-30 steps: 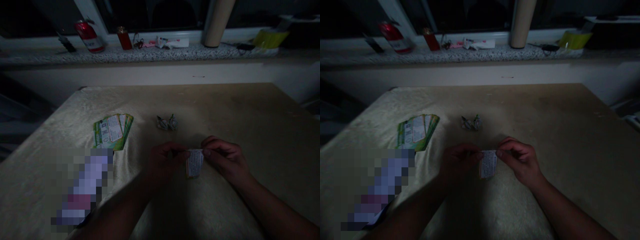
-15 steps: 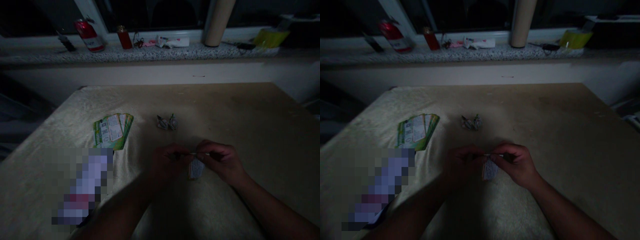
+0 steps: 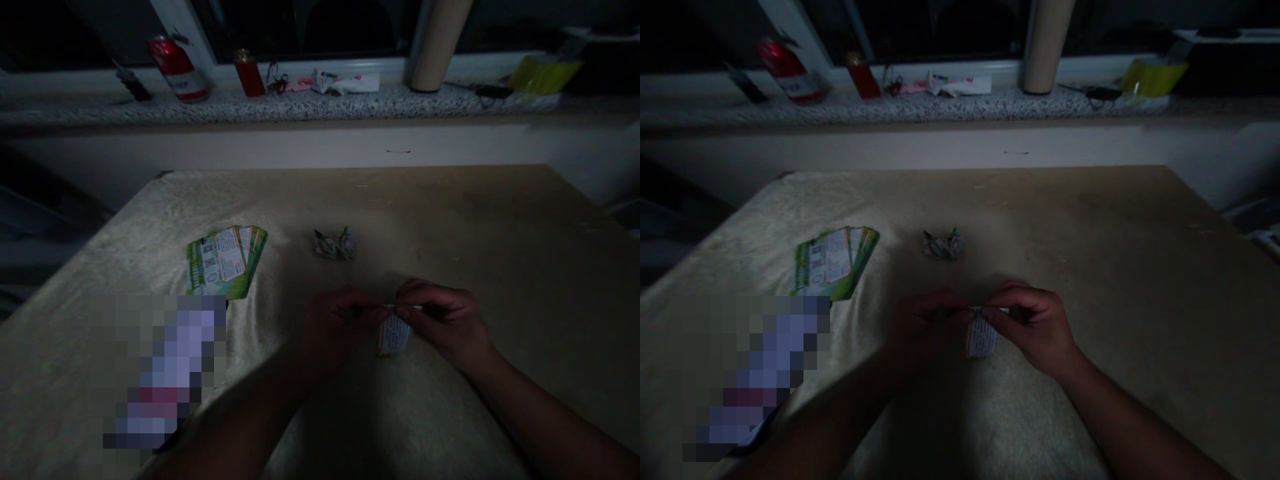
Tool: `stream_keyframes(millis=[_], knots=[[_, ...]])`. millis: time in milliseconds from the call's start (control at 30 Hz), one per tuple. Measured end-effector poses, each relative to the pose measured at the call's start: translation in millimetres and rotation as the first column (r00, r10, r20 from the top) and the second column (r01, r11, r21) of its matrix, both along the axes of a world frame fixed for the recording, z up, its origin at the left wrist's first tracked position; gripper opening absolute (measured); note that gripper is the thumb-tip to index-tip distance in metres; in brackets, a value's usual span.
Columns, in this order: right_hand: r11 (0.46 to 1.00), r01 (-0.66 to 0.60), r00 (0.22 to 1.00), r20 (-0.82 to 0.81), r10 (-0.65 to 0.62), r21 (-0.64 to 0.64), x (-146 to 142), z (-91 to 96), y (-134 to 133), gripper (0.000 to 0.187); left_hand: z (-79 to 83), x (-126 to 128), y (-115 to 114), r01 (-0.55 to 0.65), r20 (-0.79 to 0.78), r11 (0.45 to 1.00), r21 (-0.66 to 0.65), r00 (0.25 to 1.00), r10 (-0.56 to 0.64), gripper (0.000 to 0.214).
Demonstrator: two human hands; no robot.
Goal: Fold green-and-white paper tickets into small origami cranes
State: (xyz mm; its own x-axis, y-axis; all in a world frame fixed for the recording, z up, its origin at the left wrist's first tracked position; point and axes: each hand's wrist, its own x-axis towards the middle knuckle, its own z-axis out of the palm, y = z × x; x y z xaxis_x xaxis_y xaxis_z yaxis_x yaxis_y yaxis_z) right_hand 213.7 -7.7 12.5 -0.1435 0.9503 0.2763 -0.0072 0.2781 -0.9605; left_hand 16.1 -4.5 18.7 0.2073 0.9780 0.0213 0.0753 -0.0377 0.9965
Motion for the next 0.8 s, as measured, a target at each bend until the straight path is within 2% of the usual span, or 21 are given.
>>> stream_keyframes(millis=[500,800], knots=[[1.0,-0.029,1.0,0.006,0.029,0.005,0.5,-1.9,1.0,0.008,0.6,-0.5,-0.5,0.02,-0.053,1.0,0.011,0.998,-0.019,0.013],[1.0,-0.016,1.0,-0.011,0.016,0.005,-1.1,-4.6,1.5,0.01,-1.1,-0.9,0.5,0.011,-0.033,1.0,0.02,0.999,-0.011,0.009]])
